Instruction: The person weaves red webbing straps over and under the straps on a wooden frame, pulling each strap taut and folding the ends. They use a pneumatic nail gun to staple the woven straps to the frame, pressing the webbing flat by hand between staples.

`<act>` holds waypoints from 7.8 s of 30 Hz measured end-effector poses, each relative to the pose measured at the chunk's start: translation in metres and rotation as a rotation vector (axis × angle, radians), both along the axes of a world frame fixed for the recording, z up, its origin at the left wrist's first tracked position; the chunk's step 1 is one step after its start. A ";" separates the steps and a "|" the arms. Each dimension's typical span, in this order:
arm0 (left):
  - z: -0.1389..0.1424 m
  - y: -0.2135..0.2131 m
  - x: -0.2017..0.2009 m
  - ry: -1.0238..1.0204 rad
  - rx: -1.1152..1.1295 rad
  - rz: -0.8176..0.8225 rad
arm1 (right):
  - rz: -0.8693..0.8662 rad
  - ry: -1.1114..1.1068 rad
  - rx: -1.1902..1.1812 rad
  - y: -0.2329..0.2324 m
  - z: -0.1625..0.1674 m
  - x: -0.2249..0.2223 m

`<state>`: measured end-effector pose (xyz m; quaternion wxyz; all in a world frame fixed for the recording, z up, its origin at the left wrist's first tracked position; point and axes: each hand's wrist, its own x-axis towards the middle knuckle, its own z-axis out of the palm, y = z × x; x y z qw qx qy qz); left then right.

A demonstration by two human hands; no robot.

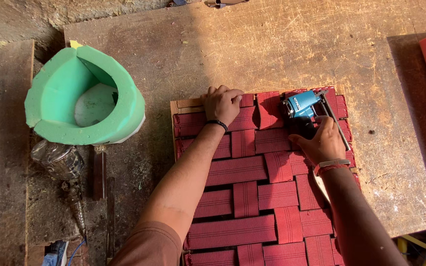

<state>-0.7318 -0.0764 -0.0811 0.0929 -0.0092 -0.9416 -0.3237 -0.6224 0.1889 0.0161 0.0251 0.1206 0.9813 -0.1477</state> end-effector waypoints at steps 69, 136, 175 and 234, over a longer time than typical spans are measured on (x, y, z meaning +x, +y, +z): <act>-0.022 -0.043 0.004 0.348 0.725 0.065 | -0.052 -0.435 -0.660 -0.146 0.037 -0.067; -0.043 0.170 0.595 -1.018 1.801 -0.098 | -0.255 -0.286 -0.929 0.051 -0.181 0.677; -0.197 0.223 0.639 -0.272 0.758 -0.061 | 0.048 0.340 -1.033 0.076 -0.170 0.545; -0.125 0.228 0.614 0.410 0.028 -0.011 | 0.871 -0.127 0.447 0.066 -0.045 0.403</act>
